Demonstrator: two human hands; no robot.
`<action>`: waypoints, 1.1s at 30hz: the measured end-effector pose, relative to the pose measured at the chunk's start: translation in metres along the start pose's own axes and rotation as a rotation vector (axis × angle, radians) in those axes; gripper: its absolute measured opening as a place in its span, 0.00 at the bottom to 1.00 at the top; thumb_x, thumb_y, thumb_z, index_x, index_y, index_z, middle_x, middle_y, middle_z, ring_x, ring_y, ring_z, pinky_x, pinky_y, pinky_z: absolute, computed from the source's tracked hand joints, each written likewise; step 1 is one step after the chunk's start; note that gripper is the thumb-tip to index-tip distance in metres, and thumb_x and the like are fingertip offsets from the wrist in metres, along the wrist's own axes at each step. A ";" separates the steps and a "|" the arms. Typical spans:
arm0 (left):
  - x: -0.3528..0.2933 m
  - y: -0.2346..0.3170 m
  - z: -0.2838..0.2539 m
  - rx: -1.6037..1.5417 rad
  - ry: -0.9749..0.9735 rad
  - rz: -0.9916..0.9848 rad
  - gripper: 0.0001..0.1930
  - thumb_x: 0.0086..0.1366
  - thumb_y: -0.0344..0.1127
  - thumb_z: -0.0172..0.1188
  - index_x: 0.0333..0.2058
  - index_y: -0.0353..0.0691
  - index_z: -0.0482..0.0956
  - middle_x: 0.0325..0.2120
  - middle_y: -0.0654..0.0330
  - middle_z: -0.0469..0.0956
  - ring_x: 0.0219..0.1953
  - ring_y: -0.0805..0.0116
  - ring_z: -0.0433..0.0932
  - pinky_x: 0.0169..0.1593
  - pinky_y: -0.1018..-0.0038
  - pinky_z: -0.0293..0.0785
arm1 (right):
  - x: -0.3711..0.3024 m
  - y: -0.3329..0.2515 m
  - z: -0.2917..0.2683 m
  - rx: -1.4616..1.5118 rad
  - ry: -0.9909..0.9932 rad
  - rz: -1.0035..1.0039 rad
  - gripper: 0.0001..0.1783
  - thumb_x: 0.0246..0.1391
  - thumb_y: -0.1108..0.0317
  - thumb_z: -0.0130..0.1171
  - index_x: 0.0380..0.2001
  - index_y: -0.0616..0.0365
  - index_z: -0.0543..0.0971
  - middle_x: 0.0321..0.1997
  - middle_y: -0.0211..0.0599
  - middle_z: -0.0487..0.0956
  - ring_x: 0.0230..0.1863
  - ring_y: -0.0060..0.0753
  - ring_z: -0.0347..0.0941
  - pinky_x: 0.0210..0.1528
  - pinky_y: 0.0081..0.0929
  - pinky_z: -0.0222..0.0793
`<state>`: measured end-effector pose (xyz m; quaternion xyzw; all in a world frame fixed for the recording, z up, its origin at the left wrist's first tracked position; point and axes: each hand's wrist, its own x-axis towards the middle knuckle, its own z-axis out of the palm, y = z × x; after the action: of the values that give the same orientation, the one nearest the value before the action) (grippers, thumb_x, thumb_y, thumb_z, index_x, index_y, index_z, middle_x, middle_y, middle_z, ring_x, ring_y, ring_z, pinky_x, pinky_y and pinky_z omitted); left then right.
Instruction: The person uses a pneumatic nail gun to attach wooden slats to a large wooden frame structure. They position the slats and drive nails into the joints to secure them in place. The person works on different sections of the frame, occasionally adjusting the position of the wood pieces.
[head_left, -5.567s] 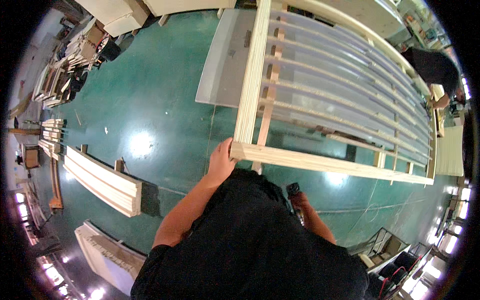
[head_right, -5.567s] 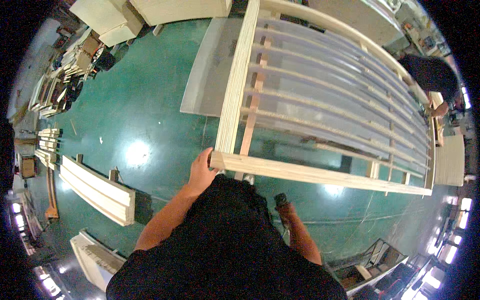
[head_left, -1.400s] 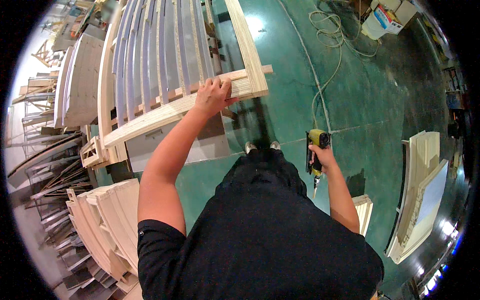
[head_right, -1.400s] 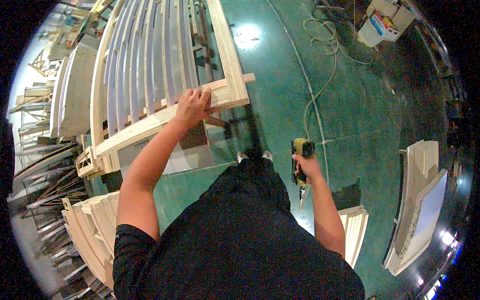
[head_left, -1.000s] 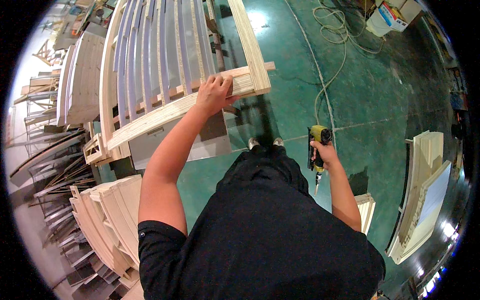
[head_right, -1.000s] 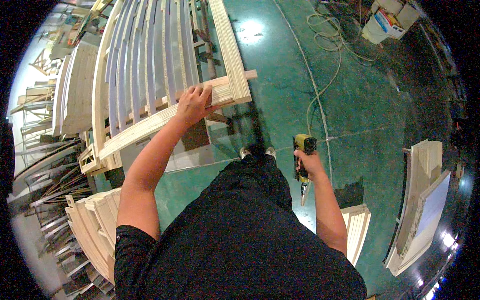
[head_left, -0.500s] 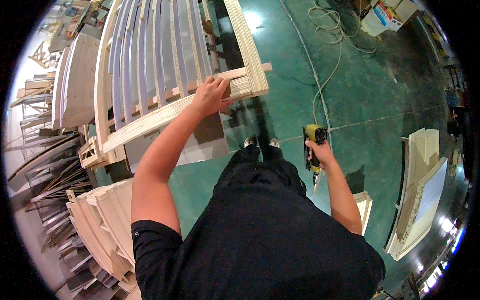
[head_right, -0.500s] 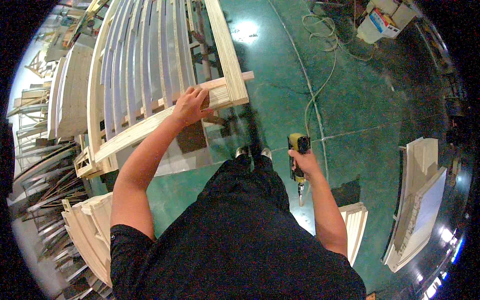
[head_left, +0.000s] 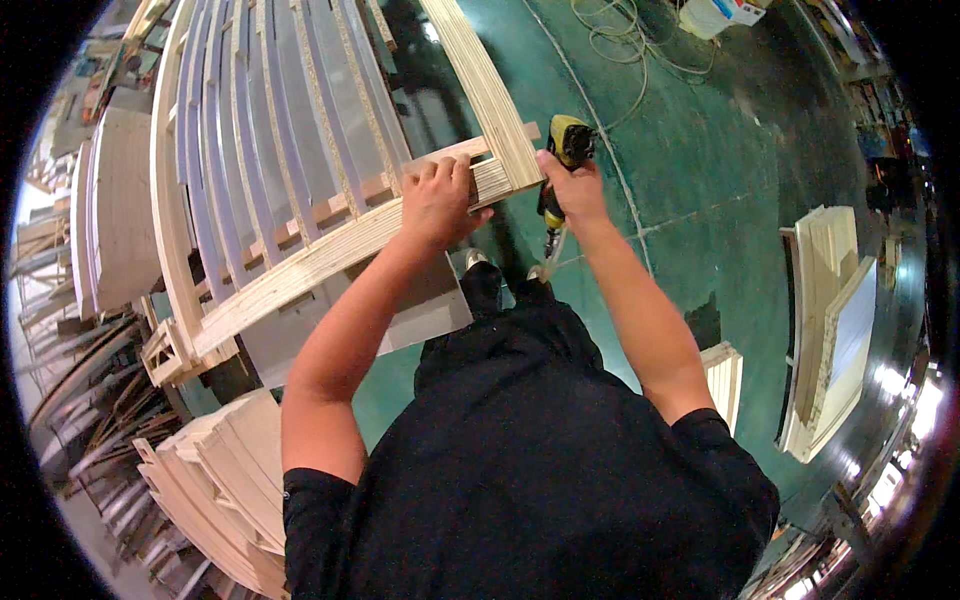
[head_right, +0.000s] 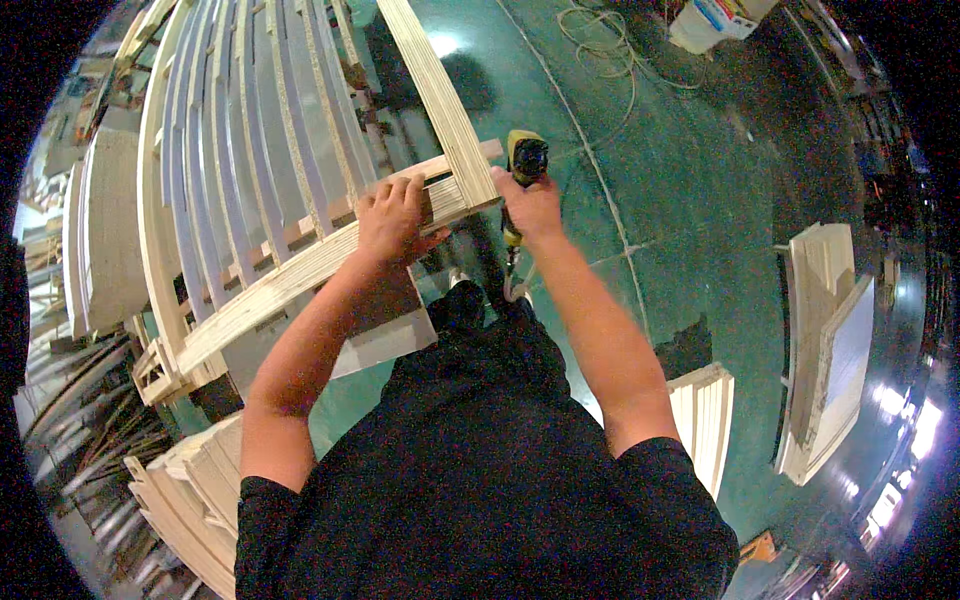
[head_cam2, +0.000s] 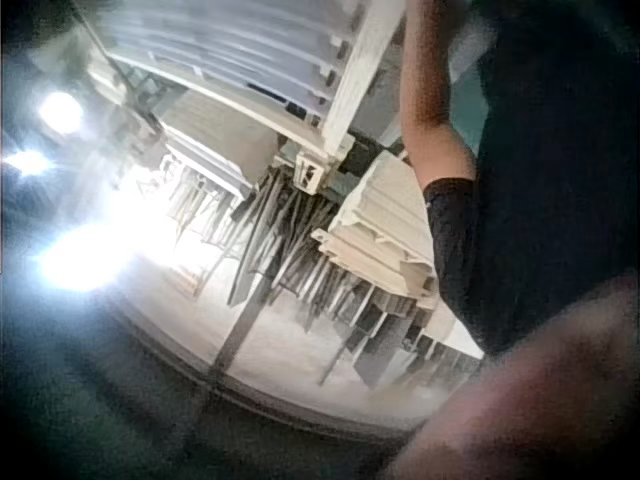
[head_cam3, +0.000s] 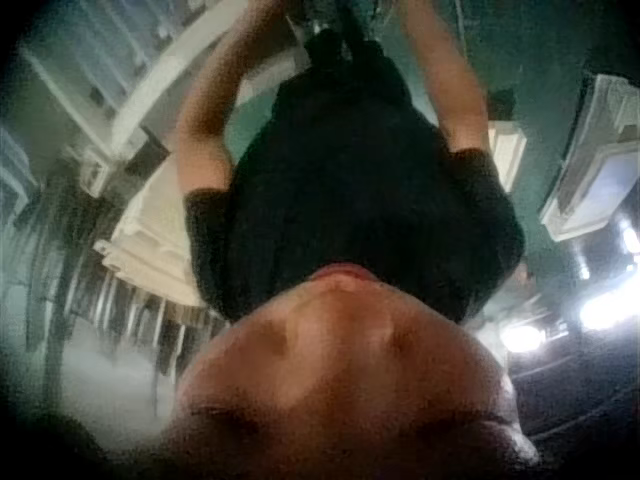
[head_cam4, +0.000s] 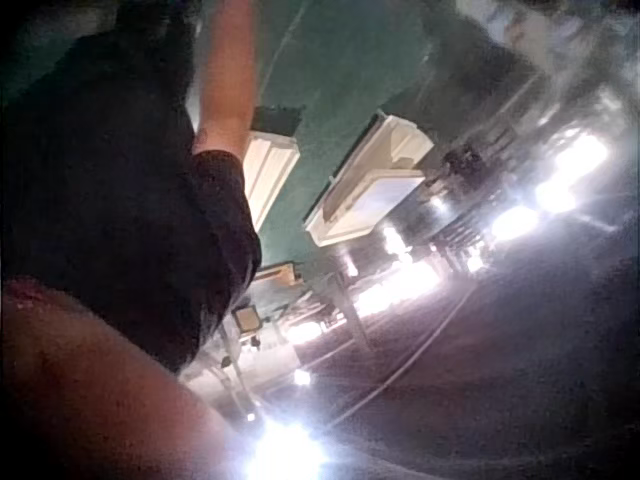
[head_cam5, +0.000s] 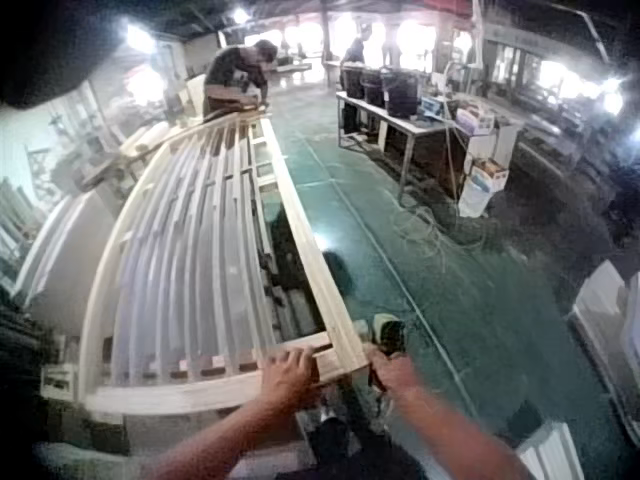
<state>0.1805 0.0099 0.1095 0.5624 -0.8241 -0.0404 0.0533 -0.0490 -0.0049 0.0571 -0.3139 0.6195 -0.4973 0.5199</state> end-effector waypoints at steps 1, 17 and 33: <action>0.002 0.001 0.003 0.015 -0.097 0.000 0.41 0.51 0.58 0.74 0.58 0.43 0.70 0.53 0.55 0.77 0.58 0.50 0.73 0.54 0.52 0.71 | -0.007 0.006 0.008 0.118 0.045 -0.082 0.15 0.55 0.64 0.75 0.38 0.60 0.80 0.33 0.28 0.82 0.34 0.21 0.77 0.40 0.23 0.73; 0.008 -0.017 0.013 -0.048 -0.052 0.139 0.35 0.52 0.51 0.75 0.55 0.44 0.72 0.51 0.60 0.76 0.55 0.55 0.75 0.47 0.53 0.71 | -0.015 0.029 0.015 0.131 -0.040 -0.152 0.23 0.57 0.68 0.73 0.51 0.63 0.75 0.47 0.36 0.83 0.45 0.29 0.81 0.50 0.28 0.77; 0.010 -0.011 0.009 -0.018 -0.160 0.111 0.33 0.53 0.52 0.73 0.54 0.46 0.72 0.54 0.59 0.75 0.56 0.52 0.74 0.49 0.51 0.72 | -0.016 0.039 0.019 0.169 0.012 -0.219 0.27 0.56 0.63 0.74 0.52 0.64 0.74 0.44 0.36 0.84 0.44 0.28 0.81 0.47 0.27 0.76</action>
<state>0.1863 -0.0032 0.0993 0.5102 -0.8554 -0.0895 -0.0055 -0.0216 0.0163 0.0261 -0.3316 0.5408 -0.6033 0.4833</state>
